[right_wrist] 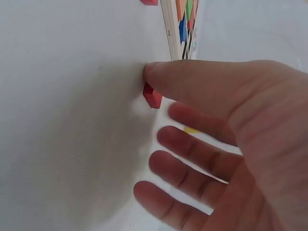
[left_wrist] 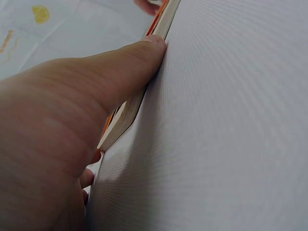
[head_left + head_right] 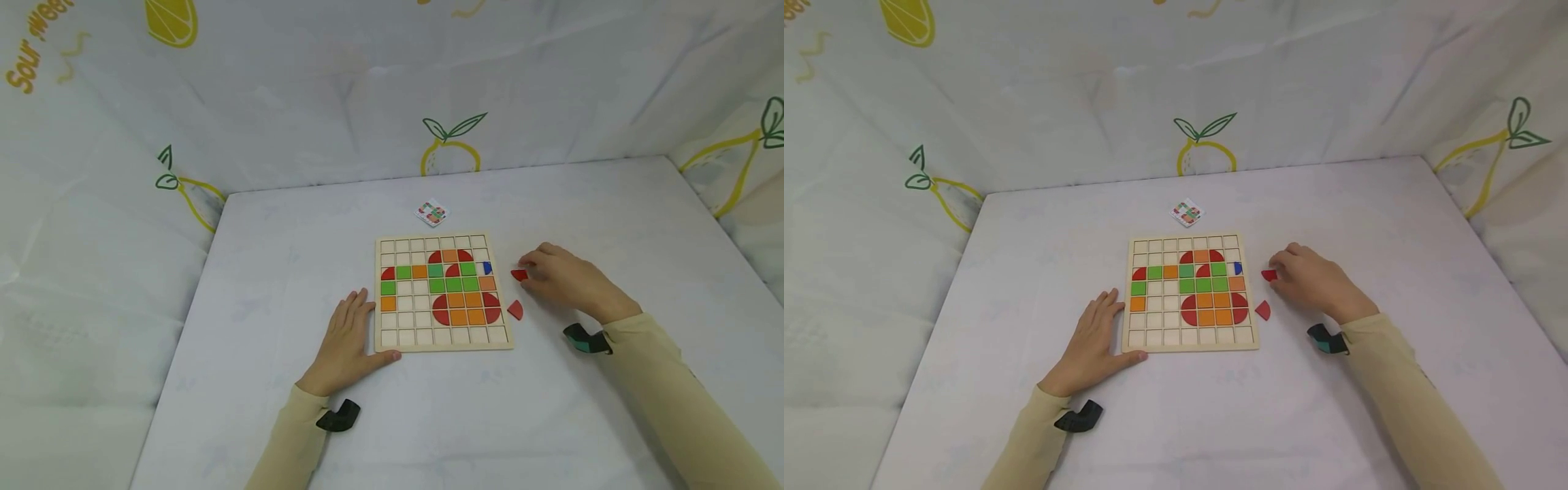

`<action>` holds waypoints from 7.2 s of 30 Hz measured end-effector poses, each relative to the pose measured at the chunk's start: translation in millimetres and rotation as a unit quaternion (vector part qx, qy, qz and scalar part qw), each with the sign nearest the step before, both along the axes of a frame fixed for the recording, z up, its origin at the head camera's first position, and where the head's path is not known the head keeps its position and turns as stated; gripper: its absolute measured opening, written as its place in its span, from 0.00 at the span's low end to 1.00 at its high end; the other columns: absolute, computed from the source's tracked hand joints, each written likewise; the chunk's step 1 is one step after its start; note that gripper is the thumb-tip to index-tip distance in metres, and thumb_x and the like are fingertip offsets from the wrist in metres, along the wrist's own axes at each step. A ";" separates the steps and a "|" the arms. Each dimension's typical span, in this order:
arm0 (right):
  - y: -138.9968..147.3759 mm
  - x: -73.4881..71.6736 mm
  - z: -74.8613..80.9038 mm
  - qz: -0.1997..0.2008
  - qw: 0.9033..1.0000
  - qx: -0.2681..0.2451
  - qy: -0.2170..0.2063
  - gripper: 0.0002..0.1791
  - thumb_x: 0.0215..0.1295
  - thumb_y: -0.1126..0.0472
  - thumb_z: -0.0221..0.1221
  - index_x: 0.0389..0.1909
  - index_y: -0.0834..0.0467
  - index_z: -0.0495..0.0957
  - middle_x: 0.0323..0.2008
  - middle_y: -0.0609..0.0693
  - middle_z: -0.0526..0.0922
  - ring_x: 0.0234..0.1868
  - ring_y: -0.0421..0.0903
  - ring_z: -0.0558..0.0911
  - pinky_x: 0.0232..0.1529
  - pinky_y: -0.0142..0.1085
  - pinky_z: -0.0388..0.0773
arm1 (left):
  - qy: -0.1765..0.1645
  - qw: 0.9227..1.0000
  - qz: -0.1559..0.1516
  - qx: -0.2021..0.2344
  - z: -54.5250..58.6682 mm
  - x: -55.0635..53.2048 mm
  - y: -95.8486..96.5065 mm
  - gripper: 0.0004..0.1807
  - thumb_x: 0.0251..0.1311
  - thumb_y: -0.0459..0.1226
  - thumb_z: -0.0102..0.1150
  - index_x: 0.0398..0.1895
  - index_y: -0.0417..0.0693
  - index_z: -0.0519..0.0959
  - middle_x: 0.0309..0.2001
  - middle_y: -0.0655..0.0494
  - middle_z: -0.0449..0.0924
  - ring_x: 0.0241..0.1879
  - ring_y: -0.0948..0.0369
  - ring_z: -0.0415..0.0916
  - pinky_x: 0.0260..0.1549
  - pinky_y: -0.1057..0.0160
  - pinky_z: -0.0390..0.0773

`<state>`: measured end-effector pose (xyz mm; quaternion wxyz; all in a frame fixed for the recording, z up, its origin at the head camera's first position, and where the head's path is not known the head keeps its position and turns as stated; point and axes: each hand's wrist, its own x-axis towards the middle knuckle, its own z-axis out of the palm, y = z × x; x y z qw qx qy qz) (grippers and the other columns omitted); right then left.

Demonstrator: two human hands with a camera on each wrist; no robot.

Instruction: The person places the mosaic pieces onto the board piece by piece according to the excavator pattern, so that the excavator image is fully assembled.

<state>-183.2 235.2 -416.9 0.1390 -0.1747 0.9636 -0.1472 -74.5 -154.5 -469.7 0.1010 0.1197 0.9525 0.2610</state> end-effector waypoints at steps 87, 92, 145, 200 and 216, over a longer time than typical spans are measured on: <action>-196.4 20.7 -5.6 0.304 0.950 -0.065 -0.001 0.20 0.66 0.53 0.66 0.58 0.51 0.82 0.46 0.44 0.81 0.45 0.41 0.75 0.49 0.34 0.79 | -0.004 1.000 -0.011 -0.010 -0.8 -1.7 -2.3 0.56 0.57 0.66 0.63 0.78 0.44 0.54 0.83 0.49 0.40 0.83 0.52 0.33 0.82 0.50 0.35; -195.0 18.9 -5.7 0.307 0.948 -0.077 -0.003 0.16 0.67 0.55 0.66 0.54 0.49 0.84 0.45 0.44 0.81 0.45 0.41 0.76 0.49 0.33 0.80 | -0.005 1.000 -0.010 -0.007 -0.7 -1.6 -2.1 0.55 0.57 0.66 0.63 0.78 0.43 0.55 0.83 0.49 0.40 0.83 0.53 0.33 0.82 0.50 0.34; -19.7 40.6 34.2 0.073 0.996 -0.057 0.001 0.18 0.65 0.60 0.67 0.55 0.56 0.83 0.51 0.50 0.82 0.50 0.50 0.81 0.47 0.46 0.86 | -0.013 1.000 -0.006 -0.017 2.7 -1.1 2.0 0.57 0.55 0.66 0.65 0.80 0.50 0.52 0.83 0.49 0.39 0.83 0.51 0.33 0.82 0.48 0.36; -17.8 25.4 26.7 0.052 0.996 -0.073 0.028 0.11 0.66 0.65 0.65 0.48 0.57 0.85 0.41 0.47 0.84 0.41 0.44 0.79 0.41 0.38 0.82 | -0.018 1.000 -0.009 -0.015 2.8 -1.1 0.8 0.57 0.56 0.65 0.64 0.81 0.50 0.52 0.84 0.49 0.38 0.83 0.52 0.31 0.82 0.49 0.34; -90.6 13.6 21.9 0.072 0.981 -0.181 0.026 0.11 0.70 0.65 0.62 0.50 0.58 0.84 0.41 0.49 0.84 0.43 0.46 0.77 0.47 0.40 0.82 | -0.021 1.000 -0.008 -0.020 2.9 -1.9 1.7 0.56 0.57 0.66 0.64 0.81 0.51 0.51 0.84 0.51 0.38 0.83 0.53 0.31 0.82 0.50 0.34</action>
